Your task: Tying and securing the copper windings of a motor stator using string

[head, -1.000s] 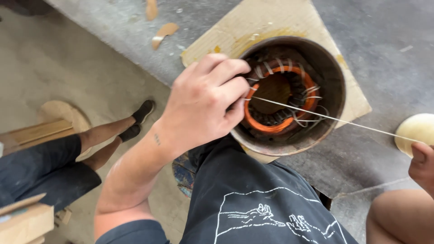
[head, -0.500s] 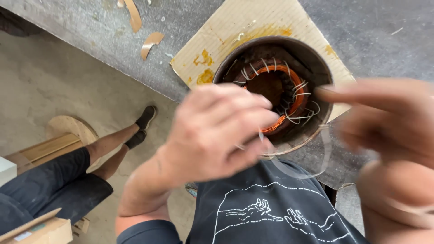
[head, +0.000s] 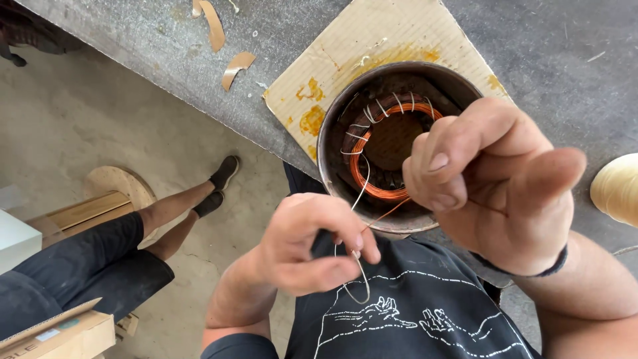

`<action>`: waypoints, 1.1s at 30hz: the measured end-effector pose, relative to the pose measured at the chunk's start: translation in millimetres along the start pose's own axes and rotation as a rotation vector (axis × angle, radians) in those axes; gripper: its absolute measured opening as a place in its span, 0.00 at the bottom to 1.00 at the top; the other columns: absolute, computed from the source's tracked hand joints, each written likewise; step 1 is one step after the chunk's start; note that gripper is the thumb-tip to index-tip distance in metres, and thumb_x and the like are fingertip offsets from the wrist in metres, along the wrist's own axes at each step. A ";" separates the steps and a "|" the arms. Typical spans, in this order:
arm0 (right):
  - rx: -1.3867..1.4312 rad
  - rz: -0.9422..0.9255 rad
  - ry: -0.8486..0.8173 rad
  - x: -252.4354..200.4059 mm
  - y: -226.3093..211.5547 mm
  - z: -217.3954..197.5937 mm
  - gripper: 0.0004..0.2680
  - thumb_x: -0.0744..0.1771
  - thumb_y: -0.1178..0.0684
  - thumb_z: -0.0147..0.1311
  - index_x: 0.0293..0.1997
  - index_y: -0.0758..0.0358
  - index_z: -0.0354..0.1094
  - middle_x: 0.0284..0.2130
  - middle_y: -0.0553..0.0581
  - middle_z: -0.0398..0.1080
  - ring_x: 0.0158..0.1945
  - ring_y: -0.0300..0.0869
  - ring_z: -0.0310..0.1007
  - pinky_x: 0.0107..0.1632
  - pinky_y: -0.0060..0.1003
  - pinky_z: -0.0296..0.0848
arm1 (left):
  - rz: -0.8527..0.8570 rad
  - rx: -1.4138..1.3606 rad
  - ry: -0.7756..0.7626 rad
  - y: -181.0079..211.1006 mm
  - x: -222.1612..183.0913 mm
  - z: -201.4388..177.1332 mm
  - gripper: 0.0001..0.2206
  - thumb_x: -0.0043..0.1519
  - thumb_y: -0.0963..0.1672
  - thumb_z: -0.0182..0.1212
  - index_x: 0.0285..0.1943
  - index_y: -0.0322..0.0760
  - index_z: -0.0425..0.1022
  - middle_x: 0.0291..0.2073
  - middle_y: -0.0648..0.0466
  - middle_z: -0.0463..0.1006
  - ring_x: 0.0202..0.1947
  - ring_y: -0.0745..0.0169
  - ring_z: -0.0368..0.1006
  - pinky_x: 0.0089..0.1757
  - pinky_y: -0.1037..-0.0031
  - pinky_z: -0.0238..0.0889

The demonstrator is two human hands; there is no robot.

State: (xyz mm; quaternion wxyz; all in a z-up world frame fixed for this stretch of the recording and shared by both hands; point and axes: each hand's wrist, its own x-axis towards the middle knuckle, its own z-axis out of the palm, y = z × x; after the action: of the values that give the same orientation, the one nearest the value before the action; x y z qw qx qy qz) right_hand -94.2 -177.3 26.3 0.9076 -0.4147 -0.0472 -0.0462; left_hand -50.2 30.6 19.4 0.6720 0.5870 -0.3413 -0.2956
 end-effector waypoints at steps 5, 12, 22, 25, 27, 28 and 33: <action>0.098 0.014 0.094 7.0 3.1 5.0 0.18 0.71 0.32 0.50 0.36 0.57 0.66 0.18 0.50 0.58 0.20 0.35 0.56 0.24 0.30 0.59 | 0.204 -0.058 0.001 -13.6 -10.7 -9.2 0.04 0.67 0.38 0.55 0.48 0.36 0.71 0.41 0.45 0.83 0.40 0.54 0.82 0.42 0.71 0.77; -0.385 -0.292 0.189 -15.3 -1.2 -21.9 0.17 0.76 0.34 0.47 0.49 0.60 0.57 0.33 0.56 0.62 0.32 0.43 0.74 0.35 0.32 0.87 | 0.403 0.458 0.215 -8.2 -25.4 -24.6 0.03 0.64 0.41 0.64 0.40 0.36 0.79 0.34 0.54 0.85 0.27 0.65 0.81 0.34 0.75 0.74; -0.968 -0.351 -0.005 -20.7 2.3 -59.4 0.08 0.67 0.56 0.48 0.38 0.75 0.66 0.25 0.63 0.71 0.27 0.44 0.74 0.35 0.35 0.72 | 0.118 0.643 0.237 26.2 -9.1 -28.9 0.04 0.65 0.42 0.61 0.39 0.36 0.76 0.34 0.52 0.83 0.31 0.64 0.82 0.31 0.80 0.72; -1.075 -0.451 -0.087 -7.2 9.0 -60.6 0.08 0.67 0.59 0.48 0.33 0.77 0.68 0.21 0.62 0.70 0.21 0.45 0.70 0.28 0.38 0.67 | 0.093 0.656 0.206 27.7 0.3 -25.5 0.04 0.66 0.42 0.60 0.40 0.36 0.76 0.29 0.57 0.82 0.25 0.66 0.80 0.29 0.80 0.71; -1.108 -0.459 -0.095 -5.0 11.2 -64.2 0.08 0.68 0.59 0.48 0.32 0.75 0.69 0.21 0.62 0.71 0.21 0.45 0.69 0.28 0.39 0.64 | 0.067 0.683 0.186 30.5 4.9 -22.8 0.05 0.66 0.43 0.59 0.41 0.37 0.77 0.28 0.59 0.82 0.24 0.67 0.79 0.29 0.80 0.69; -1.111 -0.455 -0.103 -5.0 10.8 -63.8 0.09 0.68 0.57 0.48 0.33 0.74 0.70 0.22 0.62 0.72 0.21 0.45 0.68 0.28 0.39 0.63 | 0.074 0.739 0.192 33.2 7.0 -21.6 0.04 0.65 0.42 0.61 0.40 0.36 0.77 0.29 0.56 0.82 0.24 0.64 0.80 0.29 0.78 0.71; -1.130 -0.417 -0.142 -0.2 5.7 -63.5 0.10 0.68 0.54 0.46 0.33 0.69 0.72 0.19 0.58 0.69 0.19 0.45 0.66 0.27 0.39 0.60 | 0.040 0.905 0.197 46.7 14.0 -13.9 0.03 0.62 0.42 0.63 0.39 0.37 0.78 0.29 0.55 0.83 0.26 0.64 0.83 0.30 0.78 0.74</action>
State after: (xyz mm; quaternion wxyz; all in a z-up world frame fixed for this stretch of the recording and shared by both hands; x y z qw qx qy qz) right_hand -90.7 -221.6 -19.3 0.5132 -0.8165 -0.1563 -0.2133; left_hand -30.8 34.0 66.2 0.3832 0.8397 -0.3819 -0.0467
